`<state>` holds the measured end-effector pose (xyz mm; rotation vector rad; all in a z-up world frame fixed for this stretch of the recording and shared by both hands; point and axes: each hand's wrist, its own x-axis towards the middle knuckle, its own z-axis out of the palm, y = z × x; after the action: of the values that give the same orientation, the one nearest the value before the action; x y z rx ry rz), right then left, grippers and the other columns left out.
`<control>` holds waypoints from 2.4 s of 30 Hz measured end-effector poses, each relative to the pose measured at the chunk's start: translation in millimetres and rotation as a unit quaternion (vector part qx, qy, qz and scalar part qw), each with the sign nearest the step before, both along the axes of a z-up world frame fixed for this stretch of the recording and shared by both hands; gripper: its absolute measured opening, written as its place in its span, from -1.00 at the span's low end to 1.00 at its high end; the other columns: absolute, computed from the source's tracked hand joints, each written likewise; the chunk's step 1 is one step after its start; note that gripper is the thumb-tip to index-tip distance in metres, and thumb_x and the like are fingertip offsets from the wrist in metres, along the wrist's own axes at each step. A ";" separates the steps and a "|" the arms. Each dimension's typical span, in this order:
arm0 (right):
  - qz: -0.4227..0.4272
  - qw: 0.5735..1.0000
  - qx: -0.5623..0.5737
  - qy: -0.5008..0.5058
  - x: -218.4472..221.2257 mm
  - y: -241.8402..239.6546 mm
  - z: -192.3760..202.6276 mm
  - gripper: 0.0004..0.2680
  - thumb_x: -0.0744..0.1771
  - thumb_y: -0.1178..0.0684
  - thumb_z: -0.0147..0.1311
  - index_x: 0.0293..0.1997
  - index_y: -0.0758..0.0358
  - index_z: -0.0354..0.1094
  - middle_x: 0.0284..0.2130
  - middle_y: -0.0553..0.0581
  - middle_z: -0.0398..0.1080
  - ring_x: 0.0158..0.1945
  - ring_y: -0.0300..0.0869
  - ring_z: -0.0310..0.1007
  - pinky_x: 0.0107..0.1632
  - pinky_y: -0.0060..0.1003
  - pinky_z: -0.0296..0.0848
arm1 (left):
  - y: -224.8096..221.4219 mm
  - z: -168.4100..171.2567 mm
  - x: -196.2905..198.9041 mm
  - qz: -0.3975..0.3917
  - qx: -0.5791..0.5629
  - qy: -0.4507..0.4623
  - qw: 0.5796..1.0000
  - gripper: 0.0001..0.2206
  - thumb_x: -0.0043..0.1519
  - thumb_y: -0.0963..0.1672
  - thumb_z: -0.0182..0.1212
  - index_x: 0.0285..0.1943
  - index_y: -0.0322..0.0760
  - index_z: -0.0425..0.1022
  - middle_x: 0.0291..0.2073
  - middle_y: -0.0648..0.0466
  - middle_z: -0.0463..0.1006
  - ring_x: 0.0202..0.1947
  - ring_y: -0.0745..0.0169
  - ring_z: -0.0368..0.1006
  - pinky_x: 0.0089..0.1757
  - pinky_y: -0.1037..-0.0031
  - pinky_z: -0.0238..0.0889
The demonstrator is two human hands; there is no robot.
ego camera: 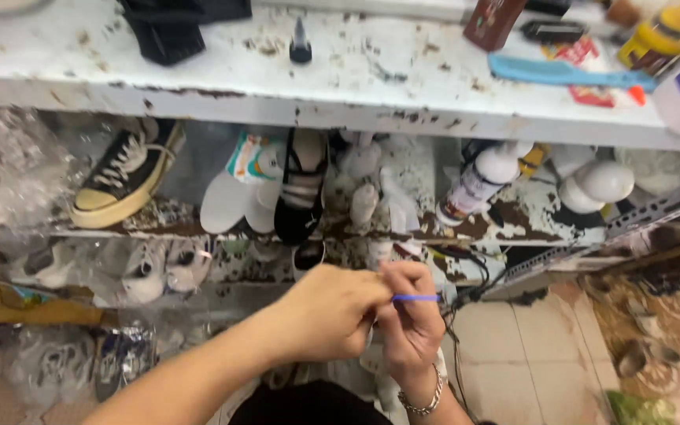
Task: Apply adhesive or sealant to a shoe sole using a brush.
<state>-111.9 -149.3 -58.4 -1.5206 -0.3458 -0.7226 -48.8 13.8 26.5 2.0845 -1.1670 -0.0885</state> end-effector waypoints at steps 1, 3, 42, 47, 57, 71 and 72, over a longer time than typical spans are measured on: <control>0.023 0.999 -0.046 0.008 -4.7 0.1 -1.0 -0.71 0.44 0.04 0.08 0.28 0.41 0.34 0.13 0.21 0.31 0.13 -0.15 0.33 0.22 -0.35 0.35 | -3.7 -24.8 -5.0 -0.016 0.013 0.041 0.999 -0.91 0.07 -0.21 0.20 -0.27 -0.26 0.46 -0.32 -0.05 0.56 -0.22 -0.17 0.50 -0.24 0.11 0.33; -0.003 0.997 -0.062 0.041 -4.8 -4.2 -17.1 -0.76 0.44 0.08 0.09 0.20 0.44 0.41 0.07 0.22 0.33 0.06 -0.14 0.34 0.14 -0.33 0.36 | -3.2 -38.9 -7.9 -0.014 -0.016 0.073 0.997 -0.83 0.09 -0.20 0.19 -0.14 -0.28 0.45 -0.22 -0.09 0.56 -0.14 -0.19 0.49 -0.17 0.12 0.34; -0.071 0.928 -0.358 0.072 149.8 -28.2 37.2 -0.89 0.45 0.27 0.11 0.09 0.38 0.37 -0.32 0.16 0.49 -0.29 -0.22 0.55 -0.19 -0.35 0.49 | 96.0 -113.0 -54.7 0.232 -0.155 0.303 0.911 -0.15 -0.14 -0.06 0.58 0.36 -0.36 0.25 0.07 -0.04 0.57 0.06 0.14 0.51 0.06 0.35 0.35; -0.056 0.940 -0.329 0.070 153.0 -42.9 26.5 -0.89 0.46 0.27 0.12 0.10 0.38 0.36 -0.25 0.13 0.51 -0.23 -0.24 0.55 -0.14 -0.38 0.50 | 104.2 -124.9 -76.7 0.221 -0.180 0.357 0.890 -0.15 -0.12 -0.09 0.58 0.39 -0.35 0.23 0.11 -0.04 0.54 0.12 0.17 0.47 0.10 0.37 0.31; -0.031 0.998 0.010 0.056 154.9 -69.7 10.4 -0.87 0.50 0.28 0.05 0.19 0.40 0.25 -0.18 0.20 0.46 -0.26 -0.21 0.48 -0.12 -0.35 0.55 | 105.9 -119.7 -86.7 0.160 -0.283 0.409 0.853 -0.12 -0.08 -0.20 0.57 0.45 -0.52 0.16 0.29 -0.06 0.40 0.30 0.20 0.32 0.24 0.39 0.16; -0.017 0.967 0.249 0.048 32.4 -29.0 13.0 -0.92 0.56 0.18 0.00 0.09 0.35 0.18 -0.22 0.26 0.38 -0.26 -0.13 0.37 -0.18 -0.35 0.42 | 94.1 -95.7 -86.7 0.149 -0.260 0.349 0.888 -0.15 -0.09 -0.12 0.62 0.43 -0.45 0.31 0.09 0.02 0.50 0.08 0.29 0.38 0.12 0.45 0.27; 0.000 0.968 0.245 0.054 15.0 -18.7 15.0 -0.94 0.56 0.17 -0.03 0.07 0.33 0.19 -0.21 0.28 0.41 -0.27 -0.16 0.38 -0.20 -0.37 0.42 | 92.3 -94.8 -87.8 0.147 -0.256 0.333 0.896 -0.16 -0.09 -0.12 0.62 0.43 -0.44 0.32 0.05 0.02 0.51 0.04 0.29 0.39 0.09 0.45 0.30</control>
<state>-96.9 -168.1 -43.3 -1.0832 -0.0725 -0.6629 -136.6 106.1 -68.3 1.5378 -0.3887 -0.2924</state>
